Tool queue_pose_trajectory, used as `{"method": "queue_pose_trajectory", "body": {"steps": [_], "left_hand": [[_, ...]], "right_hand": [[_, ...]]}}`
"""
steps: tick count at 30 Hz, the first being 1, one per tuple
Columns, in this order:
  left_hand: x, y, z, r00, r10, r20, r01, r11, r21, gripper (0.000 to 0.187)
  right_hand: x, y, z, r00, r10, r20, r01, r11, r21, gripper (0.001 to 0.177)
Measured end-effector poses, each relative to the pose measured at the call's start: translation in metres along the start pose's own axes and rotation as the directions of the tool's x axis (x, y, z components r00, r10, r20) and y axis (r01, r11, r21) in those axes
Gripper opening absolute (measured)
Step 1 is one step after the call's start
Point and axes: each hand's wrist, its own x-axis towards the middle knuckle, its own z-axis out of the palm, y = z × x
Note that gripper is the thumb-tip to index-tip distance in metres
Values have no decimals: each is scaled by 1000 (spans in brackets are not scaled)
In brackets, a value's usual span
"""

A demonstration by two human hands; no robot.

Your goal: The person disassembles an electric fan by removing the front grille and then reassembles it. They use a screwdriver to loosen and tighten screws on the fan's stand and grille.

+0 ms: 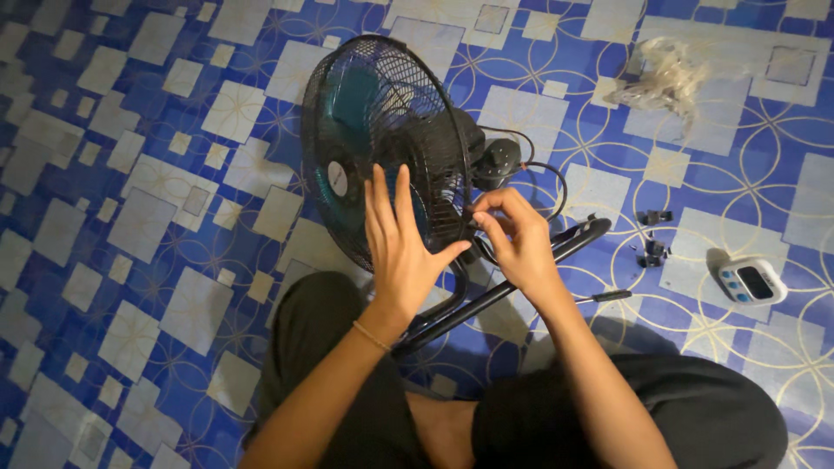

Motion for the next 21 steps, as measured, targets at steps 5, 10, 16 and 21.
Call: {"method": "queue_pose_trajectory", "body": {"steps": [5,10,16,21], "left_hand": [[1,6,7,1000,-8,-12,9,998,68,131],[1,9,13,999,4,-41,1,991,137,128],[2,13,19,998,9,-64,3,980,198,125],[3,15,24,997,-2,-73,19,974,224,122]], "right_hand": [[1,7,-1,1000,31,8,-31,997,71,10],[3,16,-2,996,80,35,-86,978,192,16],[6,16,-5,987,112,111,-131,974,183,44],[12,16,-11,964,129,232,-186,952,243,49]]}}
